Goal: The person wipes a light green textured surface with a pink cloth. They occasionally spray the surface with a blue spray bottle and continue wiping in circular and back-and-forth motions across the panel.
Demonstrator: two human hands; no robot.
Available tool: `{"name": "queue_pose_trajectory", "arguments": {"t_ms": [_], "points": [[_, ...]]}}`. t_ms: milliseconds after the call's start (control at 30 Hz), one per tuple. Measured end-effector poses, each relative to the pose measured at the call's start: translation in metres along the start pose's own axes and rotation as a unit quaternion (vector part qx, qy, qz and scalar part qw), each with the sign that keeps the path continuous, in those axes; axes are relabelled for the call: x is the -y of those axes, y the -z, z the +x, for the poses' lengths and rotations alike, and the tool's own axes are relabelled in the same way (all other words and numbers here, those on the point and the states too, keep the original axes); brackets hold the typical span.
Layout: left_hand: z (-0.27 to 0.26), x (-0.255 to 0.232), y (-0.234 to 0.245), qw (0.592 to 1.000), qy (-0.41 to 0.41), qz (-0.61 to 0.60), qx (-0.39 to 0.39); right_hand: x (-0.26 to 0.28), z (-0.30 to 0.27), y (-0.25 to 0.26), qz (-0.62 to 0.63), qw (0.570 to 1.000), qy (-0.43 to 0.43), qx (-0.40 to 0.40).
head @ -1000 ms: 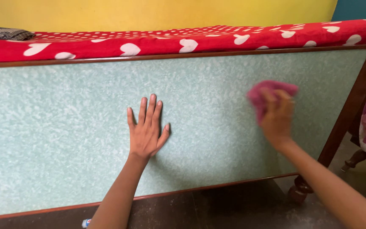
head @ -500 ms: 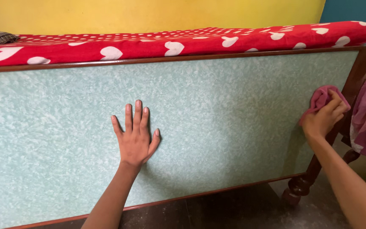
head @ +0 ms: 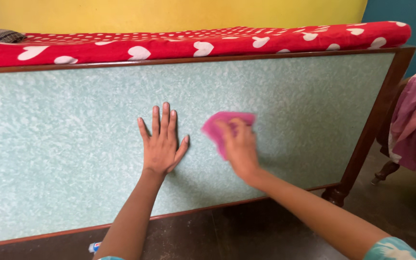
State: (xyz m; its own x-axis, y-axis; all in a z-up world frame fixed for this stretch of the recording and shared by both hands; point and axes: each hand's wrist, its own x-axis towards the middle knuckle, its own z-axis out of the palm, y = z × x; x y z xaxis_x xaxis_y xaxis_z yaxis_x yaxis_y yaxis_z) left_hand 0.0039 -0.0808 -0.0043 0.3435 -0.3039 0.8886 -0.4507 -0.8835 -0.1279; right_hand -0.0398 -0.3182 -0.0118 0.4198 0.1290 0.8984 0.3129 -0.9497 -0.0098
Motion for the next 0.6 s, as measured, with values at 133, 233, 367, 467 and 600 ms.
{"name": "queue_pose_trajectory", "arguments": {"t_ms": [133, 233, 367, 467, 600], "points": [[0.001, 0.0, 0.01, 1.0, -0.006, 0.019, -0.004, 0.039, -0.004, 0.011, 0.02, 0.995, 0.09, 0.049], [0.0, 0.003, 0.013, 0.998, -0.016, 0.054, -0.001, 0.024, -0.003, 0.014, 0.006, 0.993, 0.107, 0.054], [-0.005, 0.006, 0.005, 0.998, -0.017, 0.055, 0.0, -0.03, -0.005, 0.013, -0.081, 0.993, 0.082, -0.019], [-0.014, 0.009, -0.006, 0.998, -0.028, 0.054, 0.005, -0.084, -0.01, 0.017, -0.077, 0.991, 0.049, -0.098], [-0.018, 0.01, -0.02, 0.998, -0.024, 0.059, -0.019, -0.155, -0.014, 0.019, -0.095, 0.979, -0.023, -0.177]]}}
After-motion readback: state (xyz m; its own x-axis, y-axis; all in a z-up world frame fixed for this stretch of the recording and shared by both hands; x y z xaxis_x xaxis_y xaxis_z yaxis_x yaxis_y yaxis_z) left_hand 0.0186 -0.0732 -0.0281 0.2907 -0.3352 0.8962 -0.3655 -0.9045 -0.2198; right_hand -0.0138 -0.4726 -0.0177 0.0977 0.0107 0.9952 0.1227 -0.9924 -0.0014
